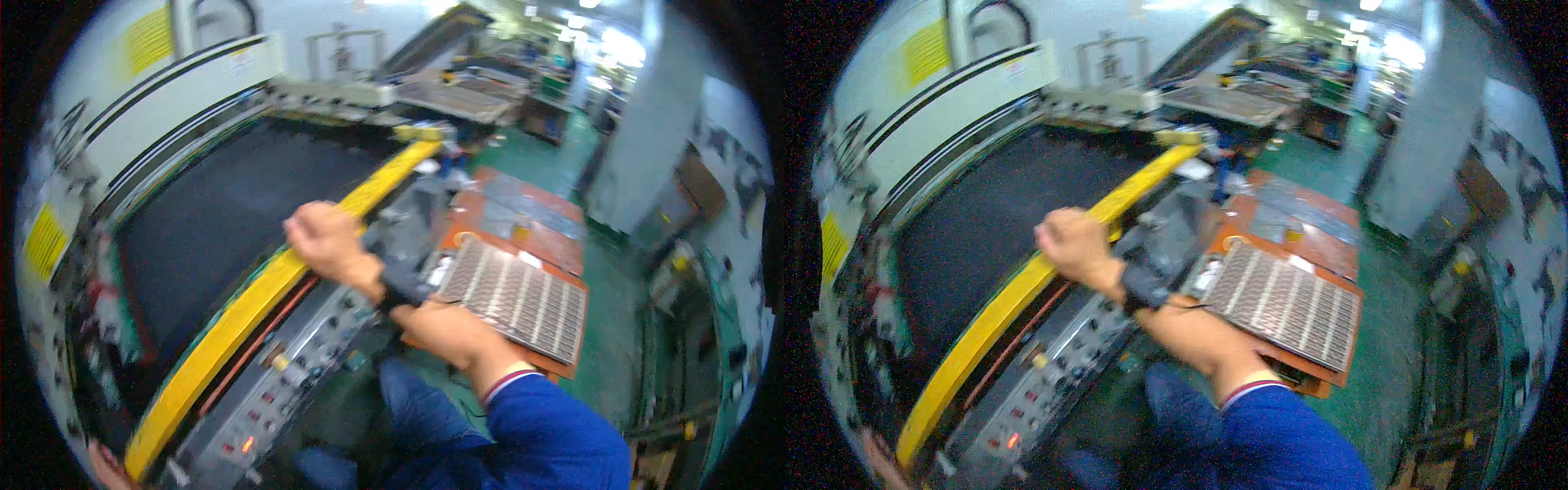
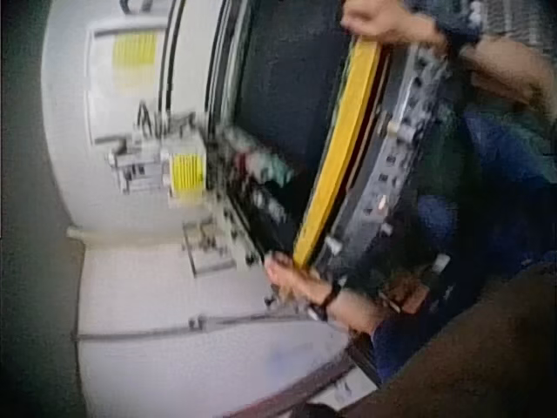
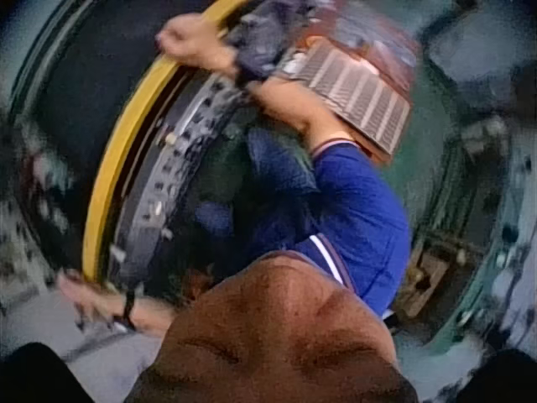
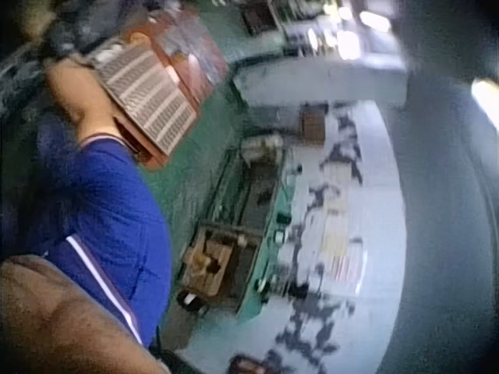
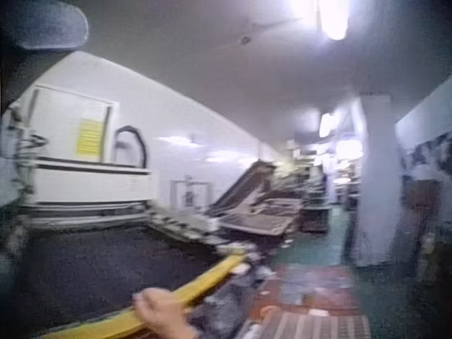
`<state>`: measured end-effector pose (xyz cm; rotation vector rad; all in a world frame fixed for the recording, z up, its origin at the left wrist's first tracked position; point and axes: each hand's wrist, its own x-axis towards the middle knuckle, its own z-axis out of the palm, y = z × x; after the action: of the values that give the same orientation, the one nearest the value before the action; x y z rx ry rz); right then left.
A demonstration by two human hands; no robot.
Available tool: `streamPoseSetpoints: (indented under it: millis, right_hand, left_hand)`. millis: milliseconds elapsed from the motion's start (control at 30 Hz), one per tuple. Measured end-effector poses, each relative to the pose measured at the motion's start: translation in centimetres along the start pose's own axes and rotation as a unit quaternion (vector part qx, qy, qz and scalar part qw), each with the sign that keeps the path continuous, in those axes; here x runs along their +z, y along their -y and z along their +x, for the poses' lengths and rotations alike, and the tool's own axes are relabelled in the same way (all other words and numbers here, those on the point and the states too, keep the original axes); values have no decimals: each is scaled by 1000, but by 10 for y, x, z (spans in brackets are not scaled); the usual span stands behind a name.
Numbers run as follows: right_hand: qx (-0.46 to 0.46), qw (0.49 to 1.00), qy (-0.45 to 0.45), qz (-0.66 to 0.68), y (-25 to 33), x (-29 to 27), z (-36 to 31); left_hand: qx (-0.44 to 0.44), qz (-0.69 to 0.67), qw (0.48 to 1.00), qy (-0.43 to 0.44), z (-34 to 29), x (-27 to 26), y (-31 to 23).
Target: Operates an industrial printing press by loading panels and inspecting printed output sheets.
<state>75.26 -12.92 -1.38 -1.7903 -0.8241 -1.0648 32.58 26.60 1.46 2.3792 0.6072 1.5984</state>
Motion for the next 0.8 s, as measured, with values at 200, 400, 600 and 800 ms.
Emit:
streamPoseSetpoints:
  millis: [200, 400, 600, 800]
  right_hand:
    - [-127, 990, 51, 17, 3, -26, -26]
    - [-112, 991, 69, 21, 18, -23, -29]
    - [-120, 991, 63, 19, 14, -25, -30]
    - [-149, 989, -7, 9, -5, -15, -38]
  left_hand:
    - [-285, -265, 921, -18, -5, -4, 31]
    - [-276, -253, 927, -4, 2, 0, -9]
    - [-283, -250, 926, -22, -3, 2, -3]
    - [-310, -242, 920, 8, -11, -14, 12]
